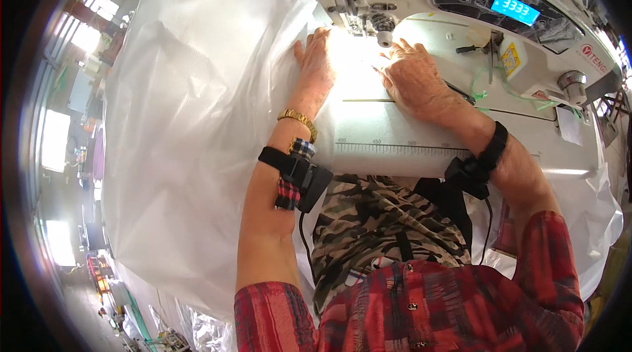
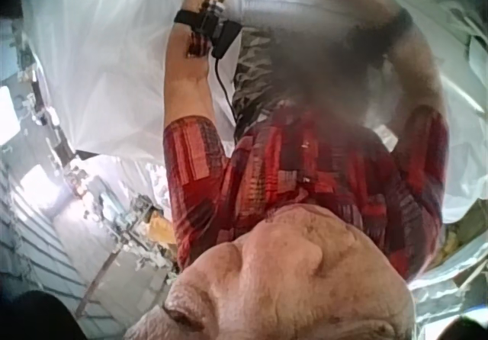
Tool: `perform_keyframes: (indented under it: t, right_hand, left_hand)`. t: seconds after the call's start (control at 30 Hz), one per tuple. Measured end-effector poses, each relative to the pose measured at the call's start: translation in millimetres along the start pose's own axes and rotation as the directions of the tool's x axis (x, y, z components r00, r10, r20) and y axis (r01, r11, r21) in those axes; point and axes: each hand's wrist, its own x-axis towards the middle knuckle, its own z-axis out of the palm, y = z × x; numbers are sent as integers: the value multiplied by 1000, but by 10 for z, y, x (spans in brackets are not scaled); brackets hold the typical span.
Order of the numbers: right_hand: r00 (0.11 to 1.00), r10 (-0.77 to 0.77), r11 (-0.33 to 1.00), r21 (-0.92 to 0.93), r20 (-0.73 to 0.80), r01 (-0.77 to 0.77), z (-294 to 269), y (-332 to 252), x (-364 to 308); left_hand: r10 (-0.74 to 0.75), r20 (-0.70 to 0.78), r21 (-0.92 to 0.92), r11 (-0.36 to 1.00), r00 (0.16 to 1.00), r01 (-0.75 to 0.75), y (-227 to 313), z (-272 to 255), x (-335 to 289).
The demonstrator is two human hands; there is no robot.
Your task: The person is sewing a large white plastic bag or sheet using an industrial sewing machine.
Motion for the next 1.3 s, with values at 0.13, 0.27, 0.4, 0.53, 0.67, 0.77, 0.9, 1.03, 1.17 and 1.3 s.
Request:
perform_keyframes:
  t: [0.13, 0.27, 0.4, 0.53, 0.67, 0.77, 0.9, 1.03, 1.17, 1.3]
  right_hand:
    - [998, -14, 1000, 8, -61, 15, 114, 13, 17]
    - [986, -20, 1000, -11, -167, 19, 146, 28, -35]
    - [975, 74, 989, 143, -207, -45, 103, 91, -103]
    - [982, 21, 986, 165, -189, 11, 170, 45, -45]
    - [988, 22, 995, 103, -156, -6, 165, 26, -14]
    - [980, 33, 996, 88, -194, -16, 267, 159, -36]
    - [968, 38, 997, 76, -247, -20, 272, 172, -70]
    - [981, -3, 997, 70, -193, 17, 279, 129, -16]
    - [938, -76, 996, 18, -338, 87, 384, 229, -32]
    - [938, -71, 994, 53, -339, 95, 279, 187, -62]
  left_hand:
    - [143, -186, -1, 989, 972, -146, -286, 165, -94]
    - [202, -241, -49, 974, 949, -220, -297, 184, -167]
    - [305, -354, 10, 947, 884, -322, -326, 384, -26]
    - [184, -149, -147, 967, 971, -206, -347, 126, 59]
    - [80, -236, -345, 925, 969, -160, -316, 68, 0]
    - [121, -165, -498, 846, 979, -188, 37, -256, -59]
    - [145, -147, -493, 847, 978, -200, 370, -796, -330]
    - [248, -198, -358, 882, 949, -305, 314, -1265, -524]
    - [164, -158, -163, 968, 974, -189, 223, -1693, -748]
    - [203, -208, 398, 911, 957, -106, -587, -1607, -1019]
